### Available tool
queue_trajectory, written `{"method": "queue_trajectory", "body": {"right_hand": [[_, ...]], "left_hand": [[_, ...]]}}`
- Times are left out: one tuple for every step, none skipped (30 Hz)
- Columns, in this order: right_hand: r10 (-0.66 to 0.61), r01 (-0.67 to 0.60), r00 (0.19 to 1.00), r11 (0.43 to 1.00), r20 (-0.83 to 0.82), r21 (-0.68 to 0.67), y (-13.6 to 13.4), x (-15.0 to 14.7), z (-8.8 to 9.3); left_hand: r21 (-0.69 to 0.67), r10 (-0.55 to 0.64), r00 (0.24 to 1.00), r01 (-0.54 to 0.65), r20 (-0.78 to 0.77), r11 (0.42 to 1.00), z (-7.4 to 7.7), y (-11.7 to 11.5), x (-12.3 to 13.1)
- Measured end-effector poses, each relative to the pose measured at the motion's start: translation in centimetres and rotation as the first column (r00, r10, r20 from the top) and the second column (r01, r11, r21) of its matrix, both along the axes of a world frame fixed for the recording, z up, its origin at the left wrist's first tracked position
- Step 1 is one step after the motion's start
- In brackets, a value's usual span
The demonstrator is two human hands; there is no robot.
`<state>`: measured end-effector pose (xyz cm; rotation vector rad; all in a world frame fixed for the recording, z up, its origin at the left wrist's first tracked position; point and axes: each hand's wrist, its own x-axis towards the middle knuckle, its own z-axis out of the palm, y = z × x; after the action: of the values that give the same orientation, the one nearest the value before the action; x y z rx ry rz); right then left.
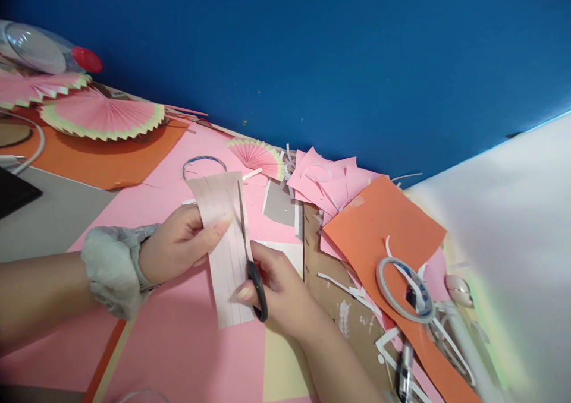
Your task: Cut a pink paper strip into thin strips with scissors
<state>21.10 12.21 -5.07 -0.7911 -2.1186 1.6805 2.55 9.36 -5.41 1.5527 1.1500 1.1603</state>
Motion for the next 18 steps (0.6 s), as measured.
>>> {"method": "queue_trajectory", "body": {"right_hand": [[0.004,-0.005,1.0,1.0,-0.005,-0.005,0.01,-0.01,-0.04],[0.006,-0.006,1.0,1.0,-0.006,-0.009,0.03,-0.02,-0.07],[0.004,-0.004,1.0,1.0,-0.008,-0.014,0.05,-0.05,-0.08],[-0.003,0.002,1.0,1.0,-0.007,-0.019,0.07,-0.08,-0.07],[-0.01,0.01,1.0,1.0,-0.002,-0.027,0.08,-0.11,-0.05],[-0.018,0.018,1.0,0.999,0.003,-0.037,0.1,-0.14,-0.03],[-0.025,0.025,1.0,0.998,0.01,-0.049,0.11,-0.17,-0.01],[-0.03,0.031,0.999,0.998,0.017,-0.061,0.11,-0.2,0.0],[-0.038,0.039,0.999,0.997,0.023,-0.07,0.12,-0.23,0.0],[-0.045,0.047,0.999,0.996,0.03,-0.079,0.11,-0.25,-0.01],[-0.05,0.053,0.998,0.995,0.035,-0.087,0.11,-0.27,-0.04],[-0.059,0.062,0.998,0.994,0.038,-0.092,0.1,-0.29,-0.07],[-0.069,0.072,0.997,0.993,0.041,-0.097,0.1,-0.31,-0.1],[-0.079,0.083,0.996,0.991,0.041,-0.101,0.09,-0.32,-0.13],[-0.087,0.091,0.995,0.99,0.038,-0.106,0.09,-0.32,-0.15],[-0.093,0.096,0.995,0.989,0.034,-0.113,0.09,-0.32,-0.17],[-0.096,0.099,0.995,0.988,0.03,-0.12,0.09,-0.31,-0.18],[-0.093,0.096,0.995,0.987,0.032,-0.13,0.1,-0.29,-0.18]], "left_hand": [[-0.001,-0.003,1.0,0.003,0.003,1.0,0.05,0.0,0.0],[-0.003,-0.006,1.0,0.006,0.008,1.0,0.1,0.0,0.0],[-0.006,-0.009,1.0,0.009,0.016,1.0,0.12,0.0,0.01],[-0.011,-0.01,1.0,0.01,0.025,1.0,0.13,0.0,0.02],[-0.016,-0.012,0.999,0.013,0.033,1.0,0.12,0.0,0.03],[-0.023,-0.015,0.999,0.016,0.038,1.0,0.09,0.0,0.03],[-0.03,-0.016,0.999,0.017,0.037,0.999,0.06,0.0,0.03],[-0.034,-0.015,0.999,0.017,0.033,0.999,0.04,0.01,0.02],[-0.037,-0.013,1.0,0.014,0.026,0.999,0.02,0.01,0.0],[-0.037,-0.01,1.0,0.011,0.021,0.999,0.01,0.02,-0.01],[-0.037,-0.007,1.0,0.008,0.018,0.999,0.01,0.02,-0.03],[-0.037,-0.005,1.0,0.005,0.019,0.999,0.03,0.03,-0.04],[-0.038,-0.005,1.0,0.006,0.023,0.999,0.04,0.03,-0.05],[-0.043,-0.006,1.0,0.007,0.031,0.999,0.06,0.04,-0.05],[-0.051,-0.005,0.999,0.008,0.043,0.999,0.06,0.05,-0.04],[-0.063,-0.003,0.998,0.007,0.061,0.998,0.05,0.06,-0.03],[-0.074,0.0,0.996,0.007,0.087,0.997,0.01,0.07,-0.02],[-0.081,0.004,0.993,0.006,0.117,0.997,-0.06,0.08,-0.01]]}}
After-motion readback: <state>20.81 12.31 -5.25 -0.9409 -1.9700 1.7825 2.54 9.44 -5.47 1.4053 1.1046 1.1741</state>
